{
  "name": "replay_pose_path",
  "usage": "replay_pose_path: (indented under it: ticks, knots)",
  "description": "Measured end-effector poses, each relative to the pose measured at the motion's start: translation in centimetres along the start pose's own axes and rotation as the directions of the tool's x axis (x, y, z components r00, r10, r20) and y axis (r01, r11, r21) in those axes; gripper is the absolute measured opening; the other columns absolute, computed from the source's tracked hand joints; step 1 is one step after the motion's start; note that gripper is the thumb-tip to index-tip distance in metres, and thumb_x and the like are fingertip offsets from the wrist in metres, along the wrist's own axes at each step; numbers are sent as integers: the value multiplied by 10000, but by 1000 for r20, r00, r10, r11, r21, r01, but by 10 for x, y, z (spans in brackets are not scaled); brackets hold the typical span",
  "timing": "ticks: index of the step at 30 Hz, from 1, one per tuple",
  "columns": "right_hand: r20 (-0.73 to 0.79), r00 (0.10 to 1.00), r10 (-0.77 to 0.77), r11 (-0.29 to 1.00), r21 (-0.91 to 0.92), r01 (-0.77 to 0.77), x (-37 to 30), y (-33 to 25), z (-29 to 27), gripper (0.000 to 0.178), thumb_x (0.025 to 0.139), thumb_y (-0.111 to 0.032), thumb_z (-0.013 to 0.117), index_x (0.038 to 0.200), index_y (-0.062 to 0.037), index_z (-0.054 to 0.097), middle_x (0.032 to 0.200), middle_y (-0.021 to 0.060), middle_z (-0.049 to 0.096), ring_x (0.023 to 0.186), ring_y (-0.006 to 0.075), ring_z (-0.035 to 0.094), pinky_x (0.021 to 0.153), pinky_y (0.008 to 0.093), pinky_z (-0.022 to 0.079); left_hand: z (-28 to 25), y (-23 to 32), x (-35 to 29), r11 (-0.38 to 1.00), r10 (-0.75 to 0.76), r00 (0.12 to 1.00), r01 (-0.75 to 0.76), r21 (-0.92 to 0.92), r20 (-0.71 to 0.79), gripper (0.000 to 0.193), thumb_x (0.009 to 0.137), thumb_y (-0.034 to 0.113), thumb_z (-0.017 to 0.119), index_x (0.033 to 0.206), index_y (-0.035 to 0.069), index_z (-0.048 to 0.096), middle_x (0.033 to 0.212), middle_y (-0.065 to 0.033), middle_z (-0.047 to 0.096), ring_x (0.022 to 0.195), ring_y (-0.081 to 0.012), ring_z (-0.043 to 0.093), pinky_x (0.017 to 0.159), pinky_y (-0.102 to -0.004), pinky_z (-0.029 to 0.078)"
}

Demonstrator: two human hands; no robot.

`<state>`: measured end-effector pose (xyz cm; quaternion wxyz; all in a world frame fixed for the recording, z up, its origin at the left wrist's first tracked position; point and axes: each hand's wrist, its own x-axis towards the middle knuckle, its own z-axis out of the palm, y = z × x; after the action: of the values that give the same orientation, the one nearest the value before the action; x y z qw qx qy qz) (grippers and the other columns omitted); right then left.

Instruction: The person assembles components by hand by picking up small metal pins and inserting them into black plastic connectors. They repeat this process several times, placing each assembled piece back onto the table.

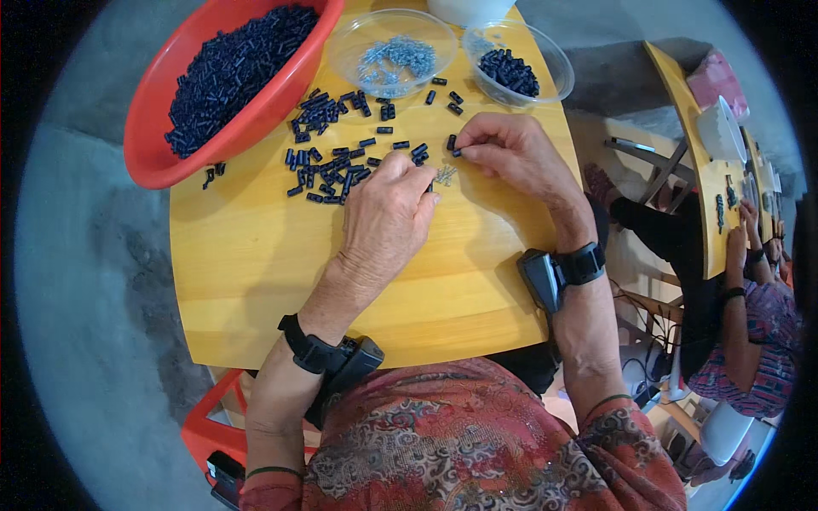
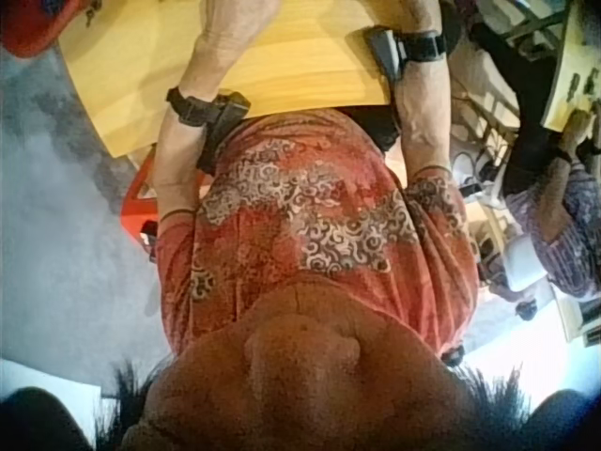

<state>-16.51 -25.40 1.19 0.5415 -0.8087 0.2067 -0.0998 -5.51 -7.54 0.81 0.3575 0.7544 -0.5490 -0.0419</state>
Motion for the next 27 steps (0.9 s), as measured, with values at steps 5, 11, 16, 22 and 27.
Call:
replay_pose_path:
  ticks: [5,11,16,22,27]
  knots:
    - [26,1000,15,994,108,-18,2,4,-1,81,853,-47,629,920,-28,670,743,-30,609,624,48,515,561,204,429,1,-2,0,1000,-21,1000,21,-9,-14,220,731,18,701,950,24,678,888,-122,626,799,-287,643,687,-363,522]
    - [23,999,35,992,120,-37,3,5,-1,73,848,-45,642,913,-29,672,730,-35,605,619,45,512,558,199,423,-2,-2,3,997,9,998,-4,83,-68,212,739,35,702,951,41,688,931,-109,637,818,-280,646,692,-358,523]
    - [5,1000,30,984,175,-31,3,7,1,62,836,-39,658,892,-16,666,701,-24,598,603,52,521,528,212,417,2,4,7,995,-24,1000,25,100,-10,212,748,92,729,952,48,691,893,-95,616,791,-274,640,667,-369,517]
    - [34,998,46,979,199,-52,1,0,-1,86,826,-32,665,908,-6,666,734,-9,624,626,51,532,529,212,416,4,2,8,994,-12,999,16,112,-31,177,746,99,734,913,58,695,837,-85,603,746,-267,635,633,-371,508]
    - [37,999,24,982,187,-31,0,-2,-1,93,825,-27,655,913,-2,669,751,0,636,632,57,540,539,216,428,4,-2,6,997,-2,999,6,78,-54,152,739,103,739,878,58,695,827,-81,603,736,-261,630,632,-363,507]
